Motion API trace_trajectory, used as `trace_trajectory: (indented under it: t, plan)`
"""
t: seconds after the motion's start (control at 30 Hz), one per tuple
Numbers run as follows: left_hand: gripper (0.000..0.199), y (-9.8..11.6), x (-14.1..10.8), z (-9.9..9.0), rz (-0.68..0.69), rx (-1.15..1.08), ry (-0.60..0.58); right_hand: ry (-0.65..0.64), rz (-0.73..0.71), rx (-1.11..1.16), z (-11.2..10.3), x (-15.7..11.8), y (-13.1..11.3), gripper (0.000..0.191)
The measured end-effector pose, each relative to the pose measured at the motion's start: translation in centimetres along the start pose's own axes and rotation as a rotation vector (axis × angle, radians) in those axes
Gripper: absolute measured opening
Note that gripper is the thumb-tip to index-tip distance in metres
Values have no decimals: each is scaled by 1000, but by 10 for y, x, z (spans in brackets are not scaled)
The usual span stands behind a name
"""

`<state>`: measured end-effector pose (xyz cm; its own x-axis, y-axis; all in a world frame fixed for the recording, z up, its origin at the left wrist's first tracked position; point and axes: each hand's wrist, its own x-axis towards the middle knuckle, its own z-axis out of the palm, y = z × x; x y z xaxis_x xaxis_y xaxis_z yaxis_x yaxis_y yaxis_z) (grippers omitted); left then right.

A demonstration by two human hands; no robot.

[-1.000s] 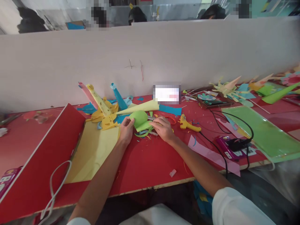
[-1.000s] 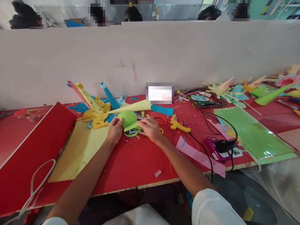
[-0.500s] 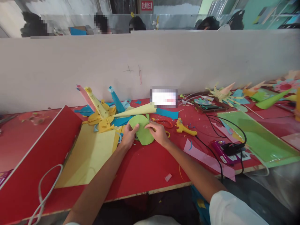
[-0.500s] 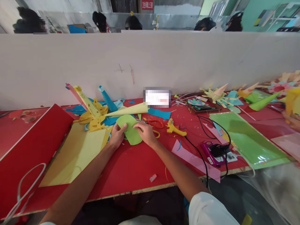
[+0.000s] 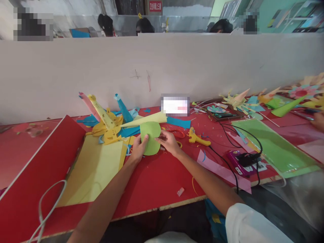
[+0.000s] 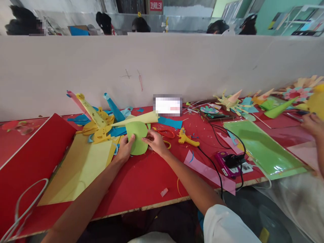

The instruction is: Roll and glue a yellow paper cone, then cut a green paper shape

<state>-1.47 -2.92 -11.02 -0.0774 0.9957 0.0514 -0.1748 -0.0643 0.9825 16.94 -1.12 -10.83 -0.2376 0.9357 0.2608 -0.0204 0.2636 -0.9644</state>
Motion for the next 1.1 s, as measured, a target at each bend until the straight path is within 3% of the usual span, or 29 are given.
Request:
trace_trajectory:
  t: [0.17, 0.33, 0.53, 0.63, 0.77, 0.87, 1.1]
  plan:
    - [61, -2, 5, -3, 51, 6, 20, -37, 11, -66, -4, -2, -7, 53]
    - [52, 2, 8, 0, 118, 41, 31, -78, 37, -7, -5, -2, -10, 49]
    - [39, 10, -4, 1, 461, 295, 278, 168, -63, -160, -5, -3, -9, 48]
    - [39, 11, -11, 2, 489, 436, 108, 235, -80, -185, -5, -4, -11, 49]
    - [74, 10, -16, 9, 404, 481, -173, 185, -51, -141, -6, -4, -16, 53]
    - [87, 10, -19, 14, 356, 438, -244, 122, -54, -98, -4, -5, -17, 53]
    - [75, 6, -19, 16, 243, 228, -279, 145, -44, -142, -5, -4, -8, 61]
